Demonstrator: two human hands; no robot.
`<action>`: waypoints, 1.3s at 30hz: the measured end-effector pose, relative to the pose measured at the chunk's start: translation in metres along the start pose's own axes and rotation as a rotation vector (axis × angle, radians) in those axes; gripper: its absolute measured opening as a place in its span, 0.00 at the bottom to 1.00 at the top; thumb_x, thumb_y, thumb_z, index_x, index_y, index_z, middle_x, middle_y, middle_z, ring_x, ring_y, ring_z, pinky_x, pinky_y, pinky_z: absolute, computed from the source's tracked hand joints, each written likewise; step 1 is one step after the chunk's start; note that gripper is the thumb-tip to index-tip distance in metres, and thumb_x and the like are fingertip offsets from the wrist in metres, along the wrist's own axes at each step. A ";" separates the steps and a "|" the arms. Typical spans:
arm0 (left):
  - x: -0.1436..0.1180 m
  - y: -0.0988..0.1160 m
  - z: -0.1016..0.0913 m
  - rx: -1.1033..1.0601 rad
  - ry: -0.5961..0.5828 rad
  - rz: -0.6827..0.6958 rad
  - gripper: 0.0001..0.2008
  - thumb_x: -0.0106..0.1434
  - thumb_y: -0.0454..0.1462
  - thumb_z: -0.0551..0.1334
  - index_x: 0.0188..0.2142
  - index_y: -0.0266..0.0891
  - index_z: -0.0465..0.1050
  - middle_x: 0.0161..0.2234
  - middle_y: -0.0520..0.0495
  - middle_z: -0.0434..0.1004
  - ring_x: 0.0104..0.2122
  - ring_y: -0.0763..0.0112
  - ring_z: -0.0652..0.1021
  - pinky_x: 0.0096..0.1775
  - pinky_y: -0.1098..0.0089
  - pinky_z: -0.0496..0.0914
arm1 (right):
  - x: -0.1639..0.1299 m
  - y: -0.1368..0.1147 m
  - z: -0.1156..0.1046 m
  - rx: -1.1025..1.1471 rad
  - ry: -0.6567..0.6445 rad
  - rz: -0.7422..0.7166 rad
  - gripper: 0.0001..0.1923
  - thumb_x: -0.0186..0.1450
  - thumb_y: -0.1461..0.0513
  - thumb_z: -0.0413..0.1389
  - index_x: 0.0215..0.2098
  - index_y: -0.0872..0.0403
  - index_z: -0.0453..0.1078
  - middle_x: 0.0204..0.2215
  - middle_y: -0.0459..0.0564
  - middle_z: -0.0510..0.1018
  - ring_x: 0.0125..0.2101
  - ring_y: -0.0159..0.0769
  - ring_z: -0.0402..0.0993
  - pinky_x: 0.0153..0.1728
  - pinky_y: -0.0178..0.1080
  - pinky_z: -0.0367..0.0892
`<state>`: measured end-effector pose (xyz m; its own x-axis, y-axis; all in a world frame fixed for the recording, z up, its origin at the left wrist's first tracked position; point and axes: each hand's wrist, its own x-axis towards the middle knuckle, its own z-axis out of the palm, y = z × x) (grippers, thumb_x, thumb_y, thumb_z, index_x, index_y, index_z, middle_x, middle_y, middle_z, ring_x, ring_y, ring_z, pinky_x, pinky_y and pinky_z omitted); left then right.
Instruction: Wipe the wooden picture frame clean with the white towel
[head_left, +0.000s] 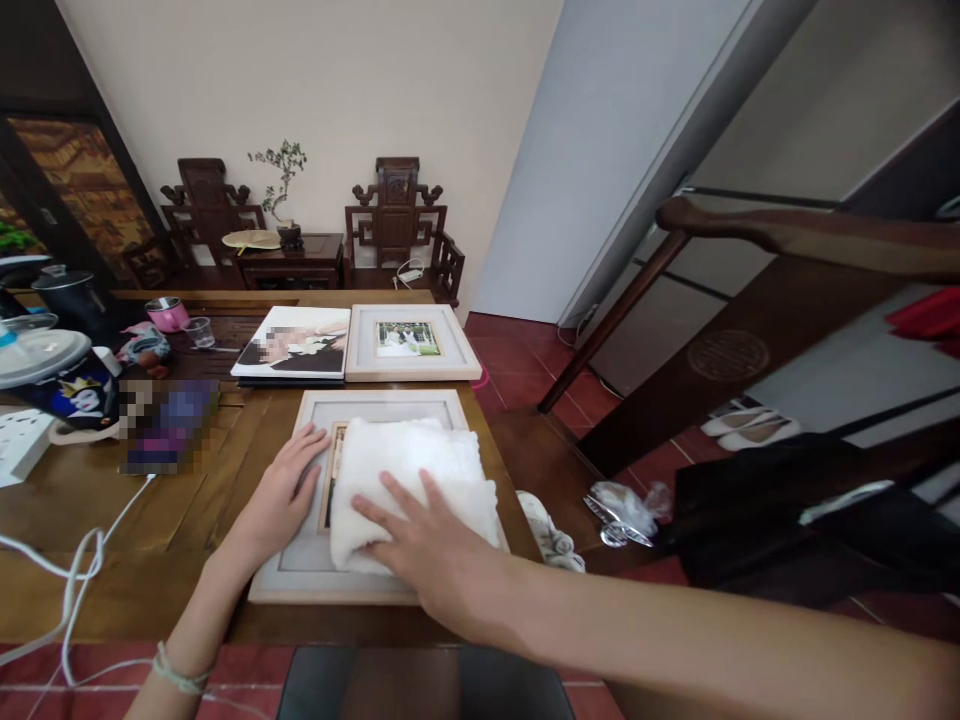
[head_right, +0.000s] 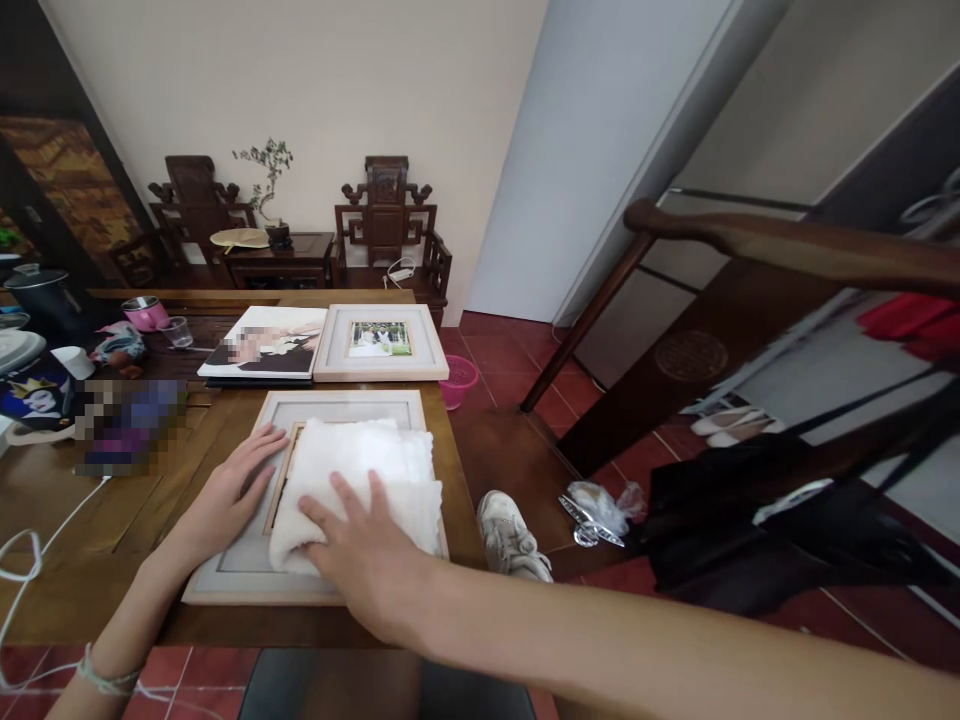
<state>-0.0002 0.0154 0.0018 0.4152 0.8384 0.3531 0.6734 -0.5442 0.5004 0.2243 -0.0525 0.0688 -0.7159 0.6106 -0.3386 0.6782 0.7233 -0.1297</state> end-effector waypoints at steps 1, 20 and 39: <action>0.001 0.000 0.000 0.002 -0.004 0.001 0.20 0.69 0.38 0.49 0.57 0.34 0.67 0.59 0.37 0.68 0.64 0.59 0.62 0.63 0.52 0.57 | 0.001 0.005 -0.001 -0.005 -0.004 -0.018 0.38 0.55 0.69 0.59 0.64 0.48 0.60 0.69 0.50 0.44 0.66 0.61 0.34 0.59 0.71 0.42; 0.000 0.010 -0.006 -0.041 -0.010 -0.044 0.20 0.69 0.38 0.50 0.58 0.38 0.66 0.60 0.40 0.66 0.64 0.61 0.60 0.64 0.53 0.55 | 0.000 -0.003 0.005 -0.024 0.083 0.000 0.36 0.57 0.66 0.60 0.63 0.52 0.61 0.69 0.53 0.45 0.65 0.69 0.36 0.57 0.74 0.42; -0.003 0.015 -0.008 -0.057 -0.032 -0.045 0.19 0.69 0.38 0.49 0.57 0.38 0.67 0.61 0.40 0.66 0.65 0.62 0.60 0.64 0.53 0.55 | 0.010 0.020 0.000 -0.046 0.157 -0.004 0.32 0.59 0.71 0.54 0.62 0.51 0.62 0.68 0.47 0.48 0.66 0.59 0.37 0.61 0.68 0.43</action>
<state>0.0040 0.0050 0.0142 0.4052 0.8621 0.3042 0.6564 -0.5059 0.5596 0.2309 -0.0325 0.0625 -0.7383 0.6478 -0.1879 0.6695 0.7378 -0.0866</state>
